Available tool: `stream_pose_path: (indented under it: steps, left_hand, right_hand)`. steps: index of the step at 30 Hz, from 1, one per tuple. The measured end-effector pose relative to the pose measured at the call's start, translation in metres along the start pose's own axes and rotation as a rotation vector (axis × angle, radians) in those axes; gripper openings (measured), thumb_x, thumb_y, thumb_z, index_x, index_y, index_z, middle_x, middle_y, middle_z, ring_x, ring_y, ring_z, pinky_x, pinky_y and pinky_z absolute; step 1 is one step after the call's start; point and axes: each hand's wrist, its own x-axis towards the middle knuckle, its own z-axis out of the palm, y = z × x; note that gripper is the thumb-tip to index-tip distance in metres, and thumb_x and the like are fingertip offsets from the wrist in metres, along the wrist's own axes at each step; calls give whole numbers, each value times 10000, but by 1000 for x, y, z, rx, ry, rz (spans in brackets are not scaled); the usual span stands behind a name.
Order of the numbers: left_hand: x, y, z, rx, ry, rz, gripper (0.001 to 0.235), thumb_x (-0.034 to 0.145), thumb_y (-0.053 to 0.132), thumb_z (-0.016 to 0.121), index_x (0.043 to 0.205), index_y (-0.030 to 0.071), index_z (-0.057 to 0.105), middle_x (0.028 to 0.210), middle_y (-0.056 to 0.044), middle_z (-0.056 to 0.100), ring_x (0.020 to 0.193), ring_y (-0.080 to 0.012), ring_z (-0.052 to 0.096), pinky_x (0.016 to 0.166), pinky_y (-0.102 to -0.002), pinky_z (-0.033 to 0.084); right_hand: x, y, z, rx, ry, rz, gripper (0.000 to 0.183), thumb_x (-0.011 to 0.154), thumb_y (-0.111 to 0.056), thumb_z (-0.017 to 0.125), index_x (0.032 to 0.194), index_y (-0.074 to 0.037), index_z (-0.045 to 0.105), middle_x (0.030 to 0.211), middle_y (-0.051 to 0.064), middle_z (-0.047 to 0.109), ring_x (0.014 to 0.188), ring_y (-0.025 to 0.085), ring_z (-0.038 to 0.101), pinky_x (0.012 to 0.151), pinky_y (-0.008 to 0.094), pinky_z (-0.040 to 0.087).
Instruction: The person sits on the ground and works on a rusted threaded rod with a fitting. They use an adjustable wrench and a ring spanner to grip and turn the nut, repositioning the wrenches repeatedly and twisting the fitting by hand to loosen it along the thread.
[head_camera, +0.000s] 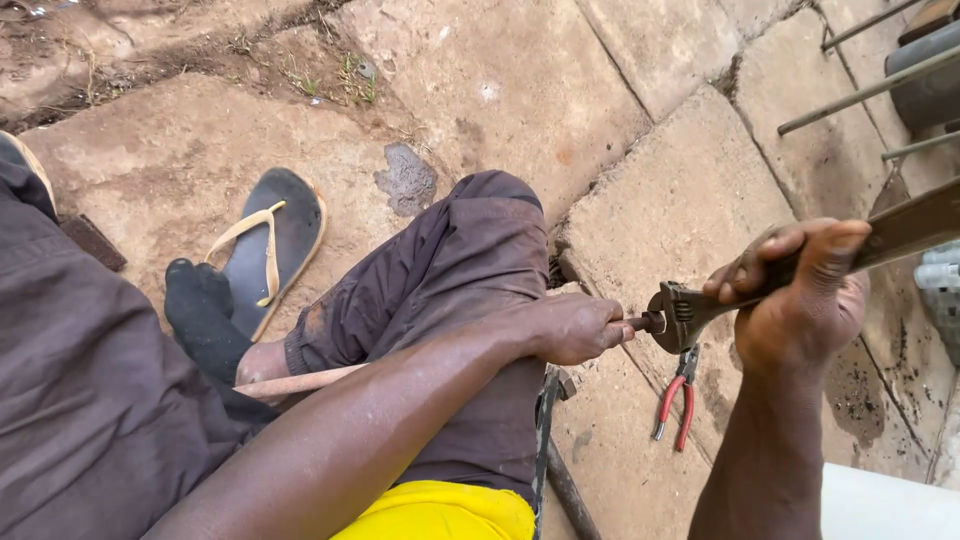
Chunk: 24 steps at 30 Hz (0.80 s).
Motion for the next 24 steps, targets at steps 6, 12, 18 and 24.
stream_pose_path:
  steps: [6, 12, 18, 24]
  left_hand:
    - [-13, 12, -12, -16, 3, -49, 462, 1094, 424, 419, 1177, 49, 676, 1054, -170, 771, 927, -363, 737, 837, -525, 550]
    - [-12, 12, -7, 43, 40, -36, 512, 1096, 433, 402, 1237, 27, 681, 1172, -171, 776, 1039, -369, 738, 917, -529, 547]
    - [-12, 13, -12, 44, -72, -44, 547, 1097, 433, 335, 1306, 28, 638, 1085, -264, 733, 1142, -449, 718, 1025, -586, 524]
    - [-5, 10, -6, 102, -105, -36, 566, 1135, 403, 294, 1369, -16, 595, 971, -182, 697, 1004, -359, 719, 999, -527, 536]
  right_hand:
    - [41, 31, 11, -7, -111, 5, 470, 1071, -645, 506, 928, -201, 571, 615, -71, 457, 444, 114, 497, 450, 319, 564]
    - [58, 26, 32, -188, -61, 194, 533, 1067, -665, 442, 913, -161, 522, 596, -33, 423, 426, 118, 417, 417, 297, 431]
    - [83, 70, 30, -221, -33, 276, 537, 1166, -555, 485, 923, -85, 576, 570, 28, 414, 400, 138, 458, 343, 350, 511]
    - [97, 93, 33, -318, -103, 430, 553, 1155, -581, 486, 919, -93, 598, 564, 0, 422, 396, 117, 453, 349, 337, 510]
